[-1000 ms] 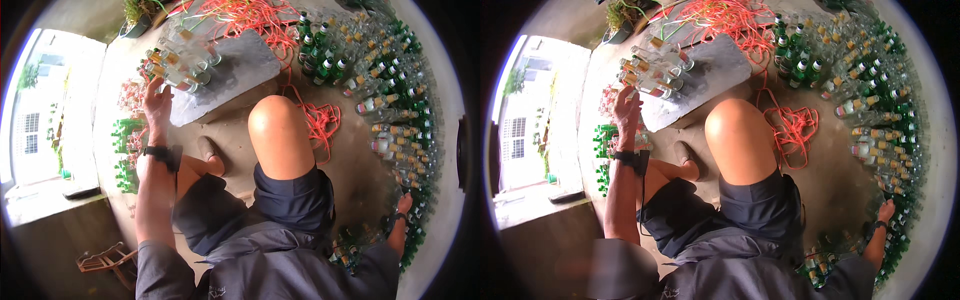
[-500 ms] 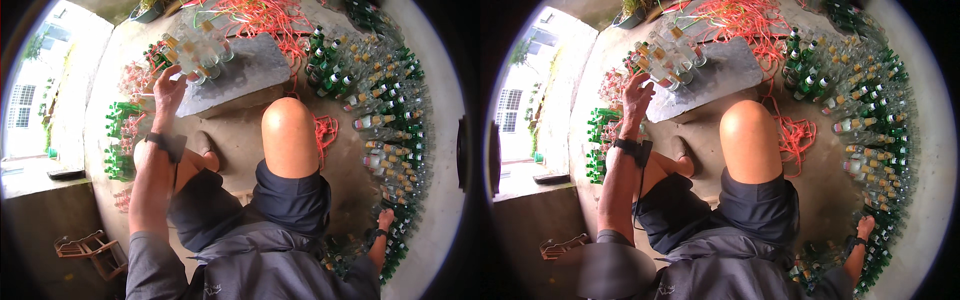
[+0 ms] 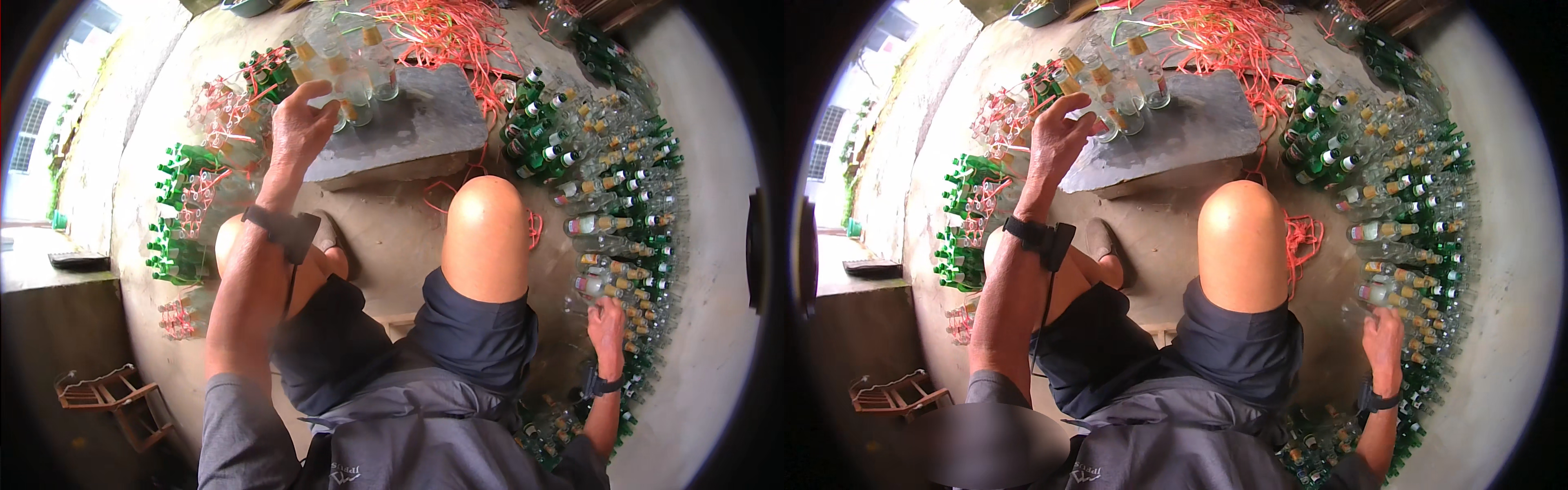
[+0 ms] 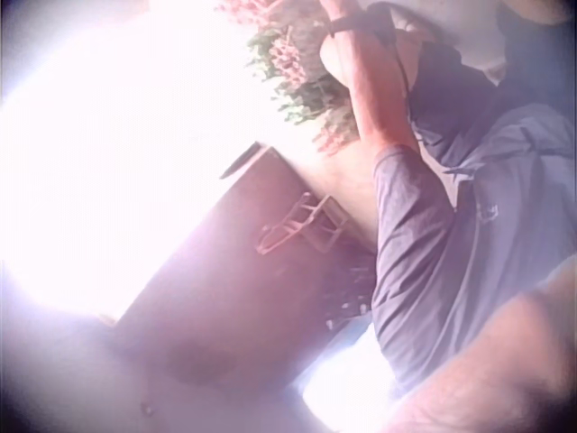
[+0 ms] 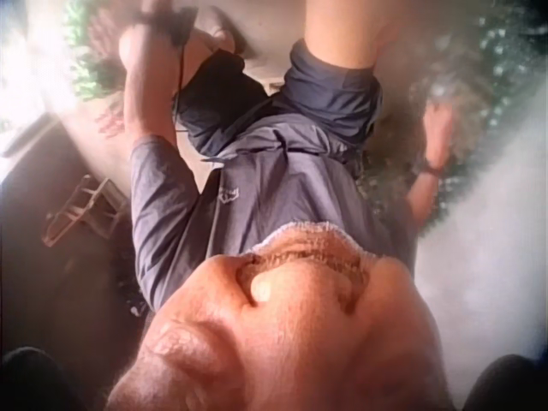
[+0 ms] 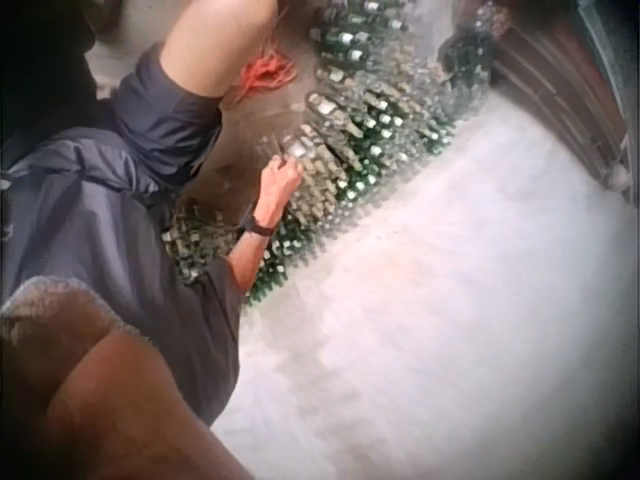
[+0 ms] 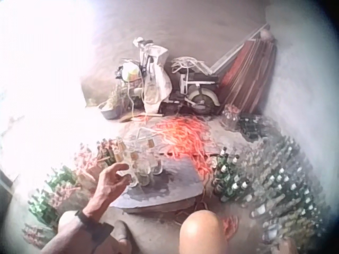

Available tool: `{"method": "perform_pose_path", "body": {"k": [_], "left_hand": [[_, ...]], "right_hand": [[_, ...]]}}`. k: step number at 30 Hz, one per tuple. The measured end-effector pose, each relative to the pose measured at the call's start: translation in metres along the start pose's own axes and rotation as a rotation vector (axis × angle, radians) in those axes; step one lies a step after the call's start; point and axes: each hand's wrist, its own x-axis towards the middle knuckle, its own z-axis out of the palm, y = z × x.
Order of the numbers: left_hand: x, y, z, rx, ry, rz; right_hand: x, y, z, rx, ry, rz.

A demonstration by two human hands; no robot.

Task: The recorder organizes numerous glass bottles on the floor and prepares red plastic twine for tying.

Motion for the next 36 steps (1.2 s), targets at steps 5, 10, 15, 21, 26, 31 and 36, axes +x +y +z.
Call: {"method": "perform_pose_path", "body": {"k": [5,10,15,21,26,31,36], "left_hand": [[0.010,0.002,-0.005,-0.013,0.042,0.027],[0.041,-0.003,-0.012,0.191,0.126,0.155],[0.082,-0.014,0.000,0.405,0.179,0.302],[0.106,-0.030,0.025,0.385,0.167,0.252],[0.118,-0.035,0.037,0.365,0.118,0.095],[0.121,-0.029,0.039,0.321,0.132,0.067],[0.119,-0.022,0.047,0.327,0.138,0.151]], "right_hand": [[0.067,-0.100,-0.055,0.063,0.035,-0.210],[0.123,-0.182,-0.094,0.158,0.118,-0.390],[0.163,-0.246,-0.104,0.161,0.182,-0.504],[0.188,-0.281,-0.098,0.240,0.168,-0.515],[0.196,-0.286,-0.082,0.251,0.141,-0.522],[0.201,-0.279,-0.071,0.224,0.082,-0.515],[0.202,-0.267,-0.062,0.213,0.085,-0.477]]}}
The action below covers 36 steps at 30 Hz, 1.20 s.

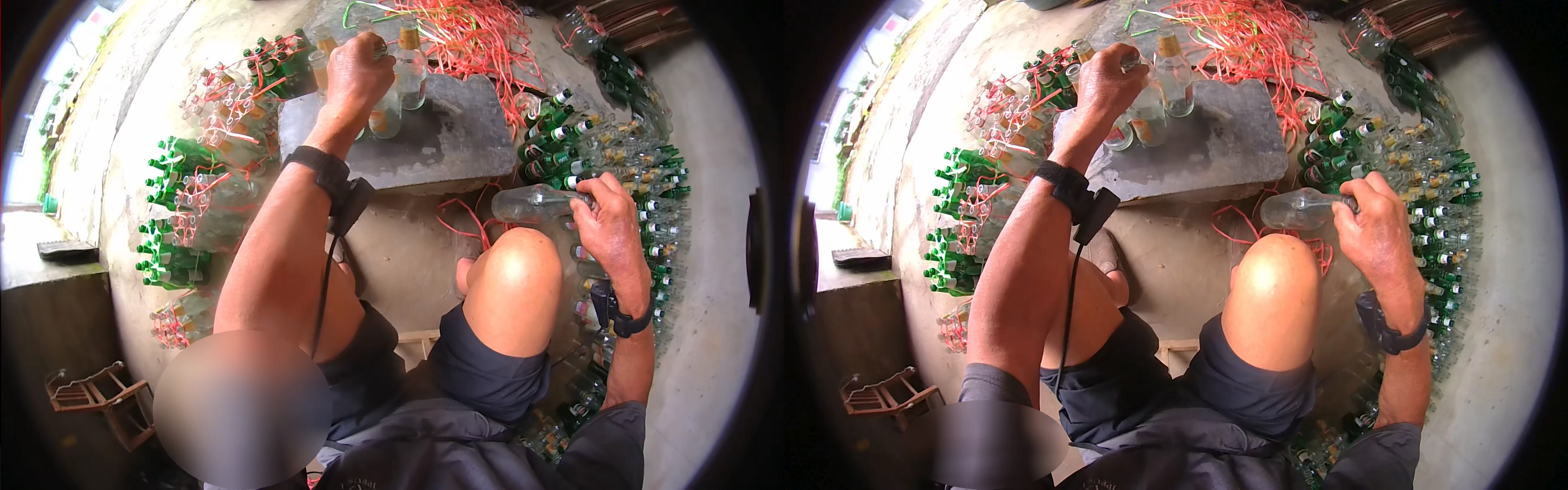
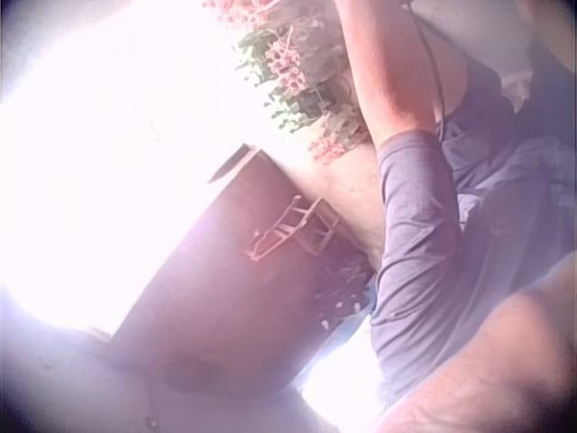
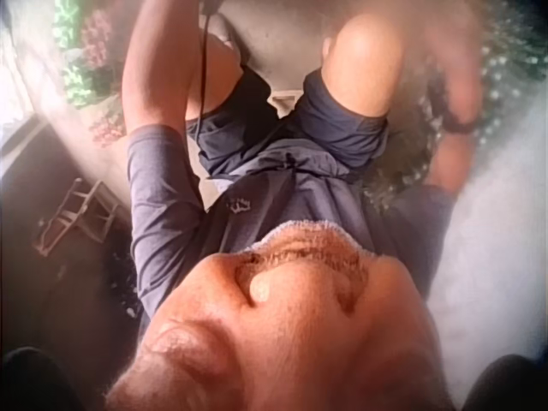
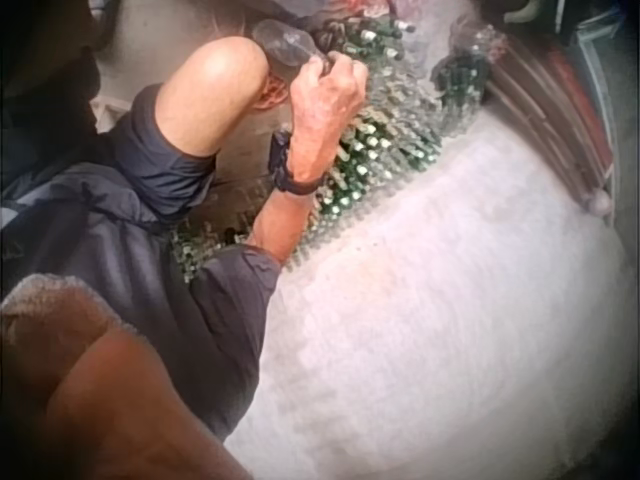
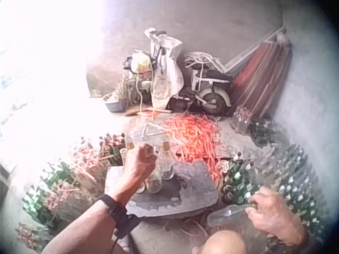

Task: The recorder organizes numerous glass bottles on the floor and prepares red plastic twine for tying.

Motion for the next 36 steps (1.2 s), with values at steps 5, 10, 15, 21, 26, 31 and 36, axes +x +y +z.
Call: {"method": "perform_pose_path", "body": {"k": [5,10,15,21,26,31,36], "left_hand": [[0.003,0.007,0.012,-0.058,0.021,0.033],[0.005,0.017,0.022,-0.082,0.029,0.033],[0.004,0.027,0.027,-0.089,-0.002,0.035],[0.004,0.032,0.032,-0.105,0.033,0.065],[0.005,0.031,0.035,-0.090,0.013,0.078],[0.004,0.030,0.039,-0.107,0.050,0.093],[0.003,0.027,0.039,-0.136,0.061,0.091]], "right_hand": [[-0.010,0.009,0.005,-0.012,-0.014,0.009],[-0.020,0.017,0.010,-0.010,-0.026,0.018],[-0.032,0.027,0.017,-0.011,-0.043,0.059],[-0.038,0.035,0.026,-0.021,-0.039,0.042],[-0.041,0.035,0.028,0.004,-0.083,0.152],[-0.041,0.036,0.031,-0.022,-0.043,0.064],[-0.039,0.033,0.032,0.007,-0.068,0.131]]}}
